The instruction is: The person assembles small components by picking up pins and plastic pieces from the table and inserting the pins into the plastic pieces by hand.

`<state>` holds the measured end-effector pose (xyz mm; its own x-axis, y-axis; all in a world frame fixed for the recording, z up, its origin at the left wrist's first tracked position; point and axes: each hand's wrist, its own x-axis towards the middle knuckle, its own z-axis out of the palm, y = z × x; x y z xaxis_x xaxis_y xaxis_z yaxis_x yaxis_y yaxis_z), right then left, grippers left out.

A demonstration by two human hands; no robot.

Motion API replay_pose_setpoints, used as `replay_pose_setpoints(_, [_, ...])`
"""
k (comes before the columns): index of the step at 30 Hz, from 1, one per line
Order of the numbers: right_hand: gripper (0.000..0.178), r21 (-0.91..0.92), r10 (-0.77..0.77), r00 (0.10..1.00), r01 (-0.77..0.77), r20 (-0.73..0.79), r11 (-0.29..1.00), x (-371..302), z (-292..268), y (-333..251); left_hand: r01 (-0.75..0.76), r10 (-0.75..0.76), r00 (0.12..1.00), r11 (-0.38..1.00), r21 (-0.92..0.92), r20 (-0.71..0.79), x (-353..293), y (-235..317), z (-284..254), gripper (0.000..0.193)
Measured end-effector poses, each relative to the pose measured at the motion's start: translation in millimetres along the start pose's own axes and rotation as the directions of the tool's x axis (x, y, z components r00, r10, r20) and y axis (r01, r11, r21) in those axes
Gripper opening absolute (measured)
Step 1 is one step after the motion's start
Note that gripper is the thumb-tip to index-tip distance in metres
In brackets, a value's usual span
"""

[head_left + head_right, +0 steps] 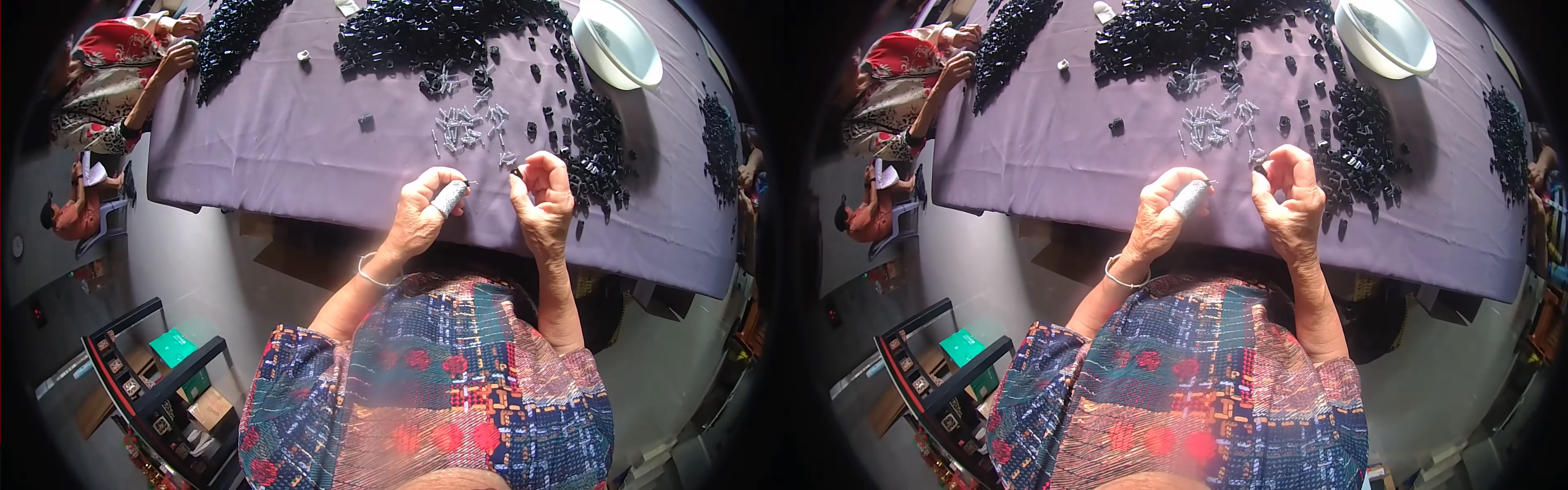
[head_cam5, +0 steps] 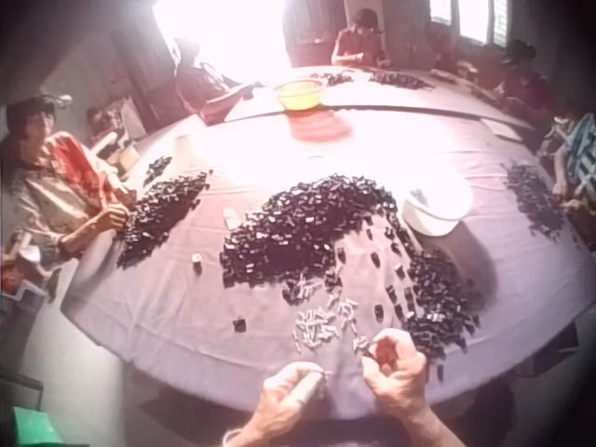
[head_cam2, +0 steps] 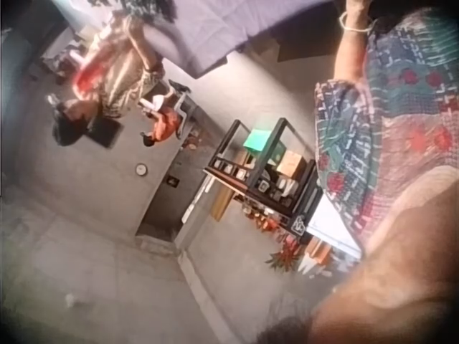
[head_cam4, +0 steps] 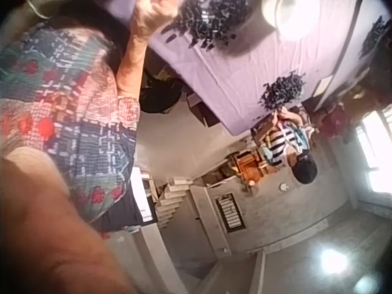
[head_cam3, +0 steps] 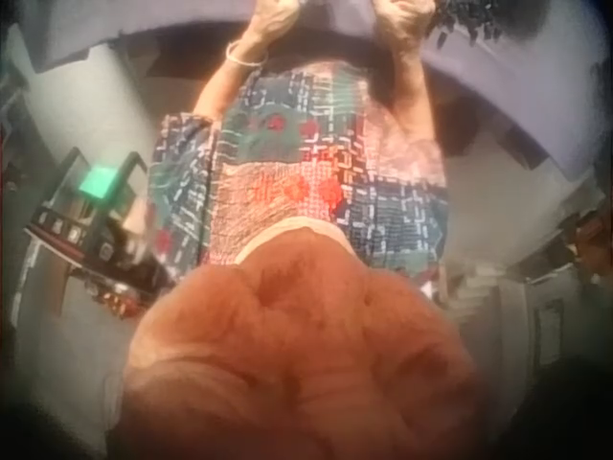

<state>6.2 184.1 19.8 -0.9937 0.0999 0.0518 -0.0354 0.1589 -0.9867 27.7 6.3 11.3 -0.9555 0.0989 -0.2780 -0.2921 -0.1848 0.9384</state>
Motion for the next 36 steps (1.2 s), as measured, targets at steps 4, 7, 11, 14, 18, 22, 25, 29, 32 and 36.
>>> replay_pose_setpoints(4, [0.019,0.137,0.109,0.988,-0.124,0.111,0.983,-1,-7,0,-0.006,0.006,1.0,1.0,-0.007,-0.007,-2,1,0,0.013])
replay_pose_setpoints(7, [0.018,0.184,0.141,0.975,-0.172,0.172,0.968,-2,-9,-6,0.0,-0.001,1.0,1.0,-0.03,-0.004,-2,2,0,0.013])
replay_pose_setpoints(11, [0.018,0.242,0.126,0.96,-0.188,0.25,0.952,-6,-9,-4,-0.008,0.008,1.0,1.0,0.026,-0.001,-4,6,3,0.011])
replay_pose_setpoints(14, [0.017,0.214,0.131,0.959,-0.187,0.25,0.959,-8,-4,-9,-0.029,0.03,1.0,0.997,0.068,-0.007,-5,11,5,0.011])
replay_pose_setpoints(18, [0.014,0.162,0.089,0.983,-0.115,0.163,0.98,-11,-2,-13,-0.064,0.063,0.998,0.992,0.11,0.013,-6,10,7,0.011])
replay_pose_setpoints(22, [0.015,0.087,-0.022,0.988,0.009,0.154,0.996,-12,-4,-11,-0.092,0.089,0.995,0.987,0.129,0.034,-7,13,9,0.01])
replay_pose_setpoints(25, [0.017,0.008,-0.11,0.982,0.11,0.154,0.994,-12,-2,-12,-0.063,0.06,0.998,0.992,0.106,0.037,-7,13,11,0.01])
replay_pose_setpoints(29, [0.017,-0.003,-0.133,0.969,0.137,0.206,0.991,-13,-2,-11,-0.084,0.079,0.996,0.991,0.105,0.047,-8,12,12,0.011])
replay_pose_setpoints(32, [0.017,-0.013,-0.152,0.967,0.158,0.206,0.987,-13,0,-12,-0.085,0.08,0.996,0.99,0.112,0.05,-8,12,12,0.011])
replay_pose_setpoints(36, [0.017,-0.018,-0.128,0.97,0.134,0.206,0.991,-15,2,-11,-0.069,0.064,0.997,0.992,0.106,0.042,-9,11,13,0.011])
